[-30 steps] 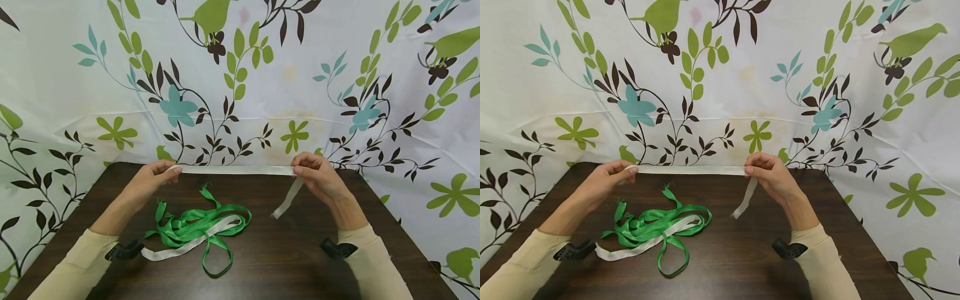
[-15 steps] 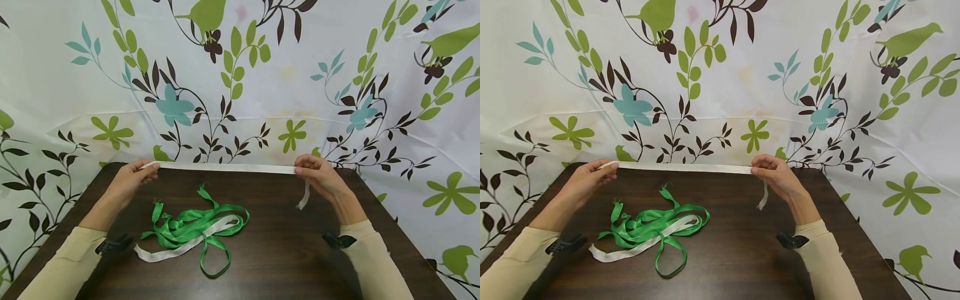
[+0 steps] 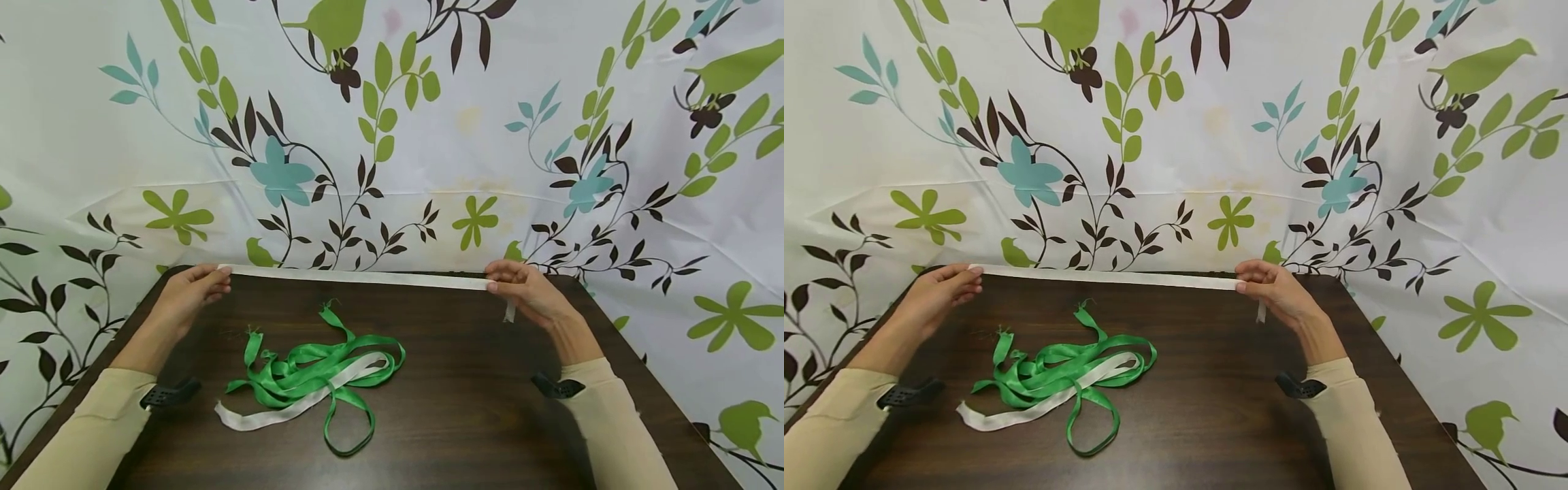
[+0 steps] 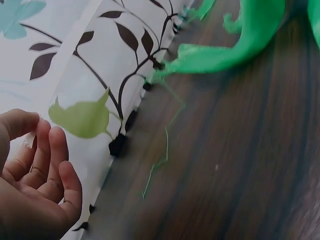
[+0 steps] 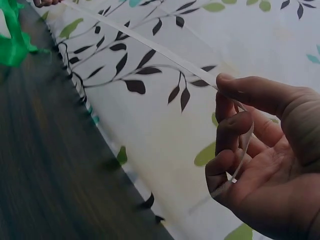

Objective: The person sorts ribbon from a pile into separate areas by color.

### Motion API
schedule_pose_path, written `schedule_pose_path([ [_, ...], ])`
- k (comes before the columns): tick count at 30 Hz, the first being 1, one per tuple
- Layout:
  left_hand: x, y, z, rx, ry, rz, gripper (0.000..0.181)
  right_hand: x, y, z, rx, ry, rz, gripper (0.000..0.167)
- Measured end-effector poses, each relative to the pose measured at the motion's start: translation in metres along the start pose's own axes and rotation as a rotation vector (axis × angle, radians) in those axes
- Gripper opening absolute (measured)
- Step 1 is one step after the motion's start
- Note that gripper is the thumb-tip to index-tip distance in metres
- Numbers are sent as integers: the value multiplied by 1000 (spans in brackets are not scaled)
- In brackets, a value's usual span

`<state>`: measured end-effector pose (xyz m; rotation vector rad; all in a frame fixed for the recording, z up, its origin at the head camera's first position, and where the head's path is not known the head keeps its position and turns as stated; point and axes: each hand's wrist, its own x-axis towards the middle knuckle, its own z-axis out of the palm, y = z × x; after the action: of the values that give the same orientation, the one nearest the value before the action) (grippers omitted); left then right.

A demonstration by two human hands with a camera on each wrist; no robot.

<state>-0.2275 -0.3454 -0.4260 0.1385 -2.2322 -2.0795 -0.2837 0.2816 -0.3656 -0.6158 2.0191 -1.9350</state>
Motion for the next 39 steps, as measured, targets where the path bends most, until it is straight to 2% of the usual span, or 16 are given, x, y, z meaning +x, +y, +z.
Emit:
schedule_pose_path([
  [4, 2, -3, -7, 35, 28, 0, 46, 1, 6, -8, -18, 33, 39, 25],
  [10, 6, -9, -15, 60, 55, 2, 41, -1, 12, -20, 43, 104, 44, 27],
  [13, 8, -14, -17, 152, 67, 12, 47, 0, 18, -26, 63, 145, 43, 20],
  [16, 11, -18, -16, 290, 76, 36, 58, 1, 26, -31, 62, 220, 65, 16],
  [22, 15, -24, -12, 540, 86, 82, 64, 4, 43, -38, 28, 382, 119, 20],
  [28, 19, -27, -6, 611, 65, 127, 57, 5, 59, -38, 41, 473, 121, 15],
  [33, 22, -25, 1, 677, 37, 150, 57, 6, 70, -40, 50, 537, 98, 21],
  [36, 22, -24, 5, 716, 19, 173, 56, 7, 74, -40, -16, 553, 108, 31],
  [39, 21, -24, 7, 733, 9, 204, 52, 7, 74, -39, -123, 511, 147, 40],
])
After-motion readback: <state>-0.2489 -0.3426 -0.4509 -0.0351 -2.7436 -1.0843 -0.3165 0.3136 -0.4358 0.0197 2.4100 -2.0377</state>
